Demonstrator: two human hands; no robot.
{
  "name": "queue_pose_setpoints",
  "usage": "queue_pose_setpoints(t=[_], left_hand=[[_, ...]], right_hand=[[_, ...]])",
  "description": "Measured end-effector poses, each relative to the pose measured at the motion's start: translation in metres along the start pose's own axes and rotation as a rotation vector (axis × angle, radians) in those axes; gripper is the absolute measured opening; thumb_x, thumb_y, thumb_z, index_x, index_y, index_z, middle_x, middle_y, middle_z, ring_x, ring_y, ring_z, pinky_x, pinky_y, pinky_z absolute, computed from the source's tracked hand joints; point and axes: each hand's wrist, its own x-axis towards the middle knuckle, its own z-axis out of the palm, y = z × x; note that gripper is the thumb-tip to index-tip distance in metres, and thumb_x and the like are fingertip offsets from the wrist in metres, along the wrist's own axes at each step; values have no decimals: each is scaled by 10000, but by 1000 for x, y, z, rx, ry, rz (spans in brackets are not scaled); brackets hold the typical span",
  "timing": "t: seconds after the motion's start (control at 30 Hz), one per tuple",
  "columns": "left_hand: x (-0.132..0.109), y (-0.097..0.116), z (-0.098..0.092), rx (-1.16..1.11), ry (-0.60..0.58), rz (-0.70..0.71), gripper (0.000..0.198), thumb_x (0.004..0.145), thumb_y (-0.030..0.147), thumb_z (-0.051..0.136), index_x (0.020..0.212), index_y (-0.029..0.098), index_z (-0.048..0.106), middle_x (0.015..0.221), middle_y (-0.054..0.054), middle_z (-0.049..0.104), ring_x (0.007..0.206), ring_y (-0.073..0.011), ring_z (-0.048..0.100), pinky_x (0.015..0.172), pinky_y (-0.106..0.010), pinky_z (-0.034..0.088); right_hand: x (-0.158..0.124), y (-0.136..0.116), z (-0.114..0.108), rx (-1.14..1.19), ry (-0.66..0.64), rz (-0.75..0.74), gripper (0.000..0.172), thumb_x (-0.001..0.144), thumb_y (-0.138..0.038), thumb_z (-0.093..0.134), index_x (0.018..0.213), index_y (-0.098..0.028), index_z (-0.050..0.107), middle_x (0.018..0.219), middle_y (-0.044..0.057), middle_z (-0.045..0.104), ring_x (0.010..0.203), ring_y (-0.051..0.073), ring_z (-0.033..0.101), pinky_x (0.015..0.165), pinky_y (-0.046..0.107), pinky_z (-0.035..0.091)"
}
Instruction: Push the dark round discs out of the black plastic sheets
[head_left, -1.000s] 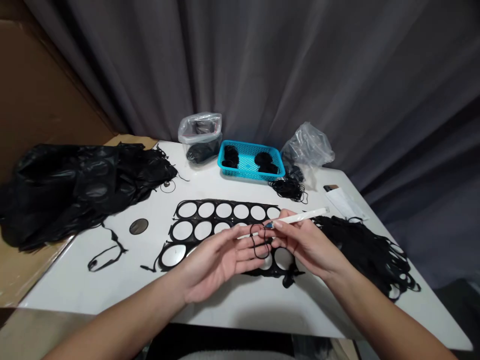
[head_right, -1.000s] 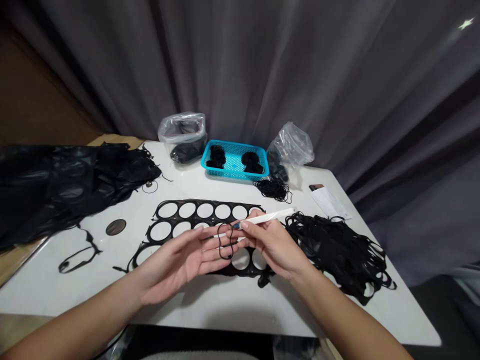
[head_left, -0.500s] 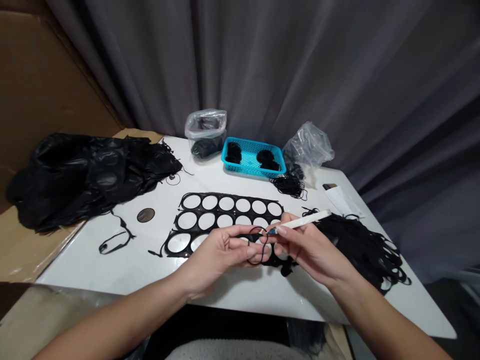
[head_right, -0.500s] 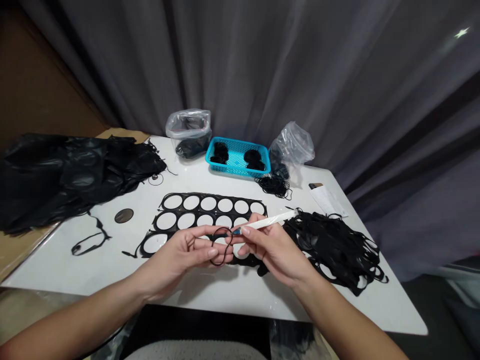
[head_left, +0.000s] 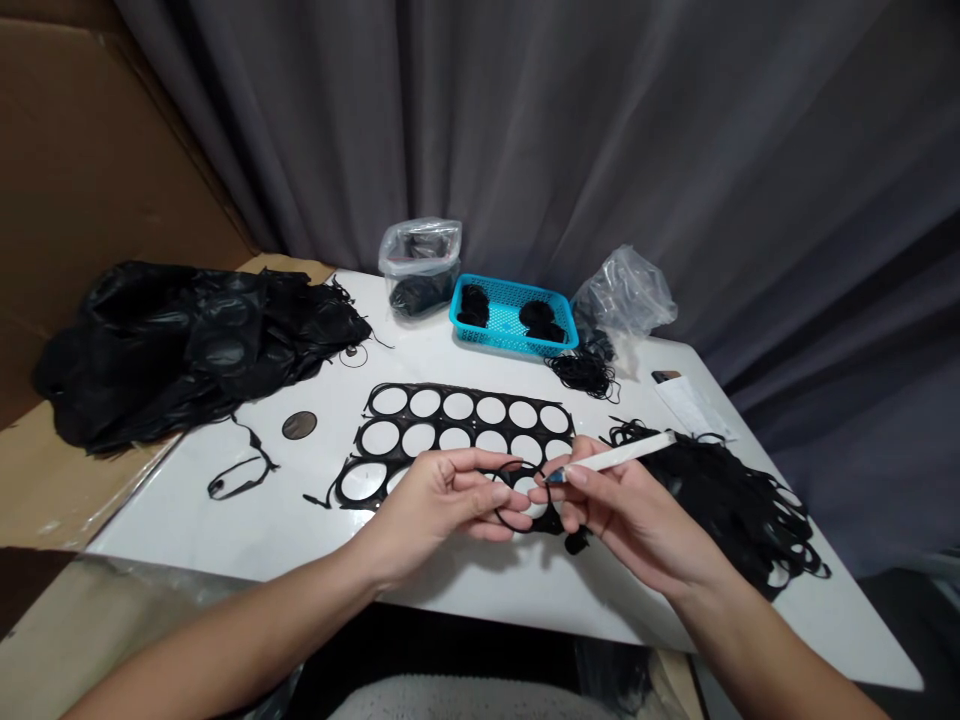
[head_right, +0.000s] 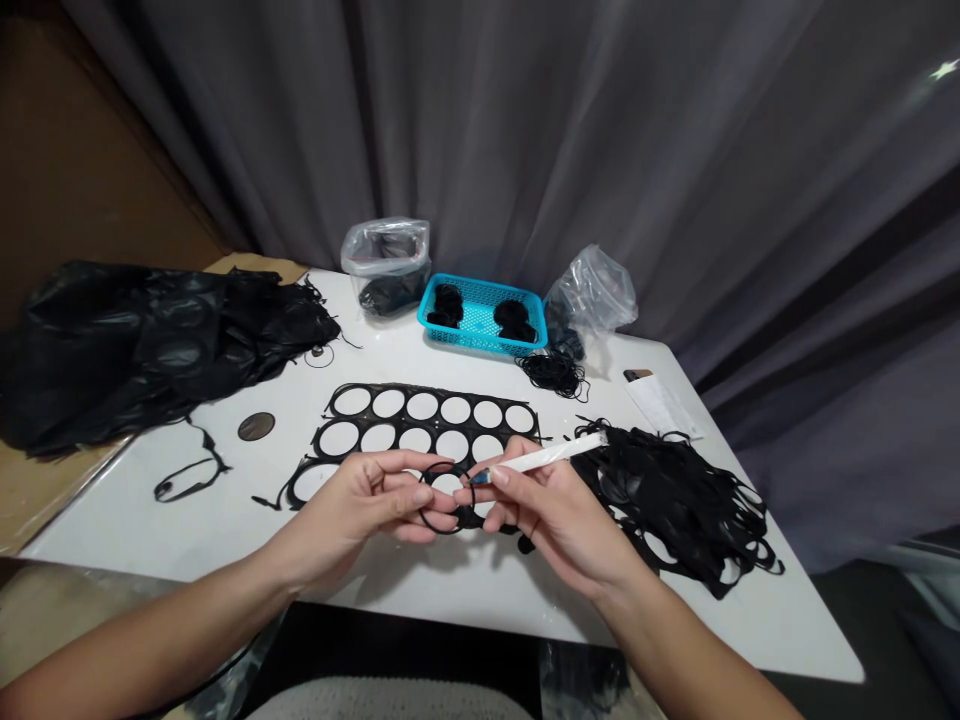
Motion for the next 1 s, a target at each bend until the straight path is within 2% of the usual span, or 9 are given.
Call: queue_pose_setpoints(t=[0.17, 0.57, 0.7, 0.8, 0.87, 0.93, 1.0], left_hand=[[-2, 0, 0, -63, -25, -17, 364, 854, 374, 769, 1092, 112, 687, 963, -136, 769, 860, -203, 759, 747, -262, 613], [-2, 3, 3, -102, -24, -83, 352, 879, 404, 735, 1075, 119, 670, 948, -141, 765, 837, -195, 756, 746, -272, 610], [-1, 0, -1, -35, -41, -64, 321, 879, 442, 721, 970, 146, 634, 965, -128, 760, 867, -200, 748, 774, -289, 596], [0, -3, -11, 225, -43, 26, 288, 934, 456, 633, 982, 172, 631, 1053, -106, 742, 994, -217, 717, 856, -317, 569], [2, -7, -27, 558, 2, 136, 277, 982, 439, 546, 1068, 200, 657, 1091, -81, 727, 1047, -213, 689, 915, -327, 540], [3, -14, -51, 938, 102, 254, 272, 995, 423, 505, 1096, 238, 677, 1125, -63, 717, 1048, -216, 676, 922, -333, 531], [3, -23, -81, 1203, 197, 437, 268, 987, 409, 496, 1091, 262, 695, 1175, -52, 704, 1092, -231, 661, 960, -352, 517]], right_hand=[[0, -1, -1, 13, 28, -1, 206, 827, -264, 775, 785, -177, 592, 929, 37, 687, 870, 173, 702, 588, 187, 564], [0, 0, -1, 24, 47, 0, 198, 828, -254, 777, 789, -178, 598, 928, 25, 690, 867, 164, 719, 561, 155, 557], [2, 2, -2, -16, 34, -16, 227, 825, -291, 778, 789, -180, 583, 930, 32, 696, 873, 175, 715, 572, 183, 555], [6, 8, -6, -121, 7, -47, 273, 814, -348, 782, 784, -187, 564, 927, 44, 708, 857, 191, 709, 586, 226, 549], [10, 13, -14, -242, 9, -79, 281, 824, -385, 766, 793, -190, 567, 951, 55, 719, 811, 178, 696, 621, 253, 539], [16, 17, -27, -377, 59, -127, 278, 848, -420, 734, 805, -192, 580, 978, 63, 728, 780, 161, 671, 674, 274, 518], [23, 19, -46, -492, 150, -184, 290, 860, -451, 710, 798, -197, 585, 988, 66, 733, 819, 173, 657, 733, 292, 494]])
